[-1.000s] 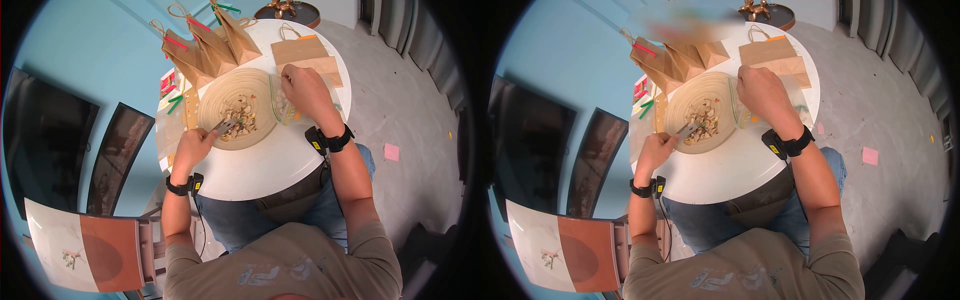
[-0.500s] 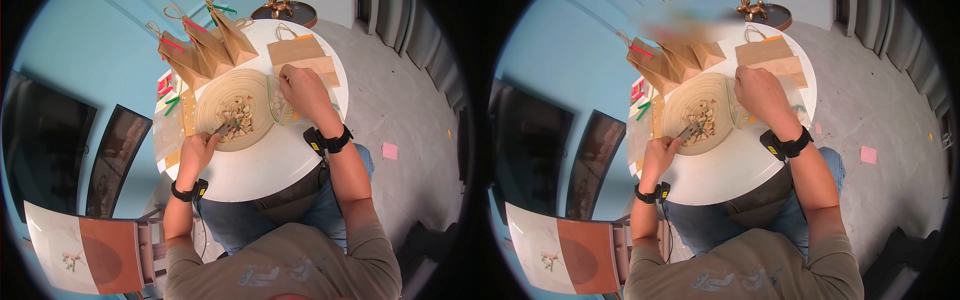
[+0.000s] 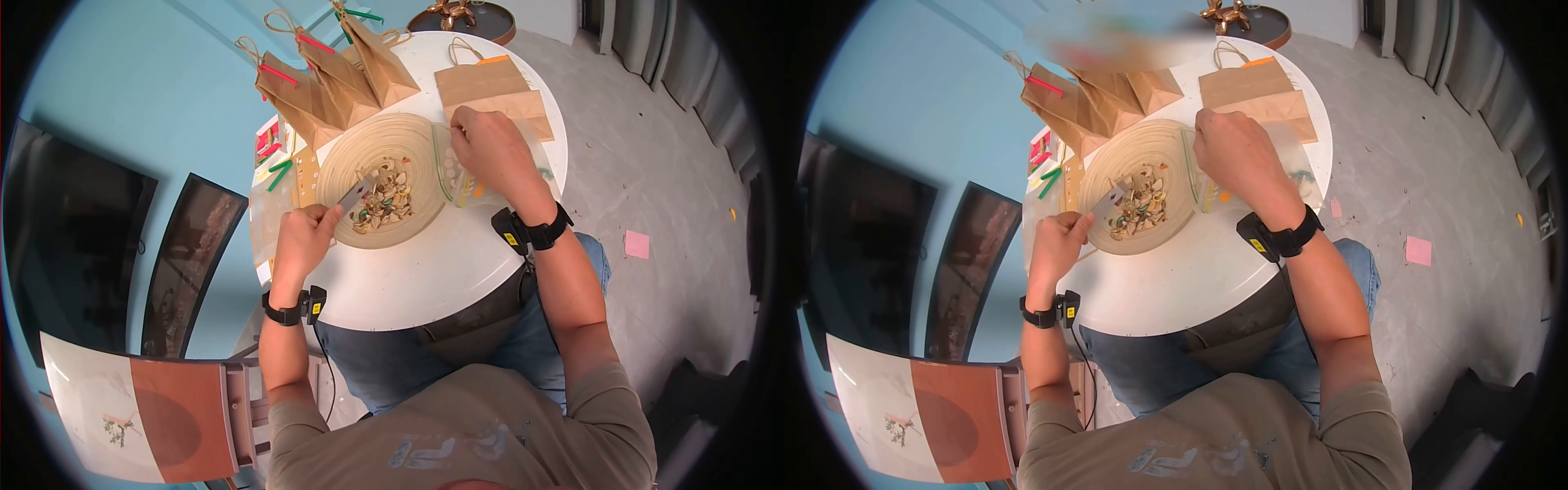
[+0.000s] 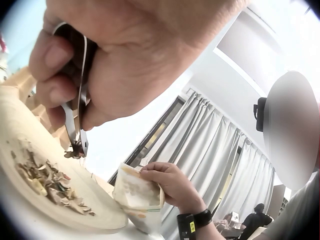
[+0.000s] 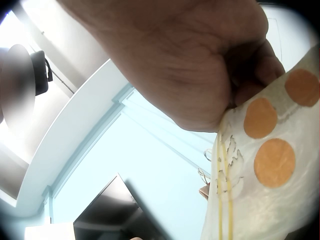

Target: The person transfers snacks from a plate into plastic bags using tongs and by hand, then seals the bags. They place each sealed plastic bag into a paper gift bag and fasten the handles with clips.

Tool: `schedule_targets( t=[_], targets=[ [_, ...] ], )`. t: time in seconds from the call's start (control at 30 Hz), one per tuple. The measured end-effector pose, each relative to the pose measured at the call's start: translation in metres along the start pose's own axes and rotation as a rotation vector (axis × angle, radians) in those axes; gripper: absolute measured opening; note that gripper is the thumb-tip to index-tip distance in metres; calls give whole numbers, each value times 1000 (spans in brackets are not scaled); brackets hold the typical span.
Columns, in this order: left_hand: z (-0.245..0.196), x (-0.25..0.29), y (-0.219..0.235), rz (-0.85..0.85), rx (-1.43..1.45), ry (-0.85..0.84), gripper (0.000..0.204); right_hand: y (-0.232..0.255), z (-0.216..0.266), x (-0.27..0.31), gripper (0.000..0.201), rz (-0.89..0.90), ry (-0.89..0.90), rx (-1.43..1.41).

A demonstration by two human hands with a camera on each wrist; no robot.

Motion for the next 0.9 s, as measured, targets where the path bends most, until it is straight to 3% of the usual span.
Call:
schedule_targets(
  t=[0.17,0.27,0.43,0.5,0.57,0.67,0.73,0.9],
  targets=[
    [-41,2,8,3,-7,-35,42,-1,-2,0,23,4,-8,-5],
    [-78,7,6,-18,72,-174,40,-1,-4,-1,17,-4,-14,23],
    [-122,2,-29,85,34,-296,36,7,-2,0,22,-31,-44,-31],
    [-131,-1,-33,124,-7,-260,37,10,-1,-1,21,-54,-28,-31],
    [-132,-3,-37,168,-49,-231,38,14,-4,-1,20,-81,-19,-26],
    [-116,-8,-16,87,2,-244,42,16,-7,-1,18,-78,-22,-22],
    [-97,-12,-2,55,-19,-136,45,18,-5,-1,18,-94,-6,-23],
    [-49,-47,-11,-42,-151,-83,51,12,-4,-1,19,-59,-6,-14]
  ],
)
Point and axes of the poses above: each hand's wrist, its own x-axis away from the middle knuckle, its own y-axis out of the back of the hand, z = x × y, the point moved 8 cm from there along -x, towards the middle knuckle, and after that the axes turned 12 degrees about y, right-handed, at the moved point
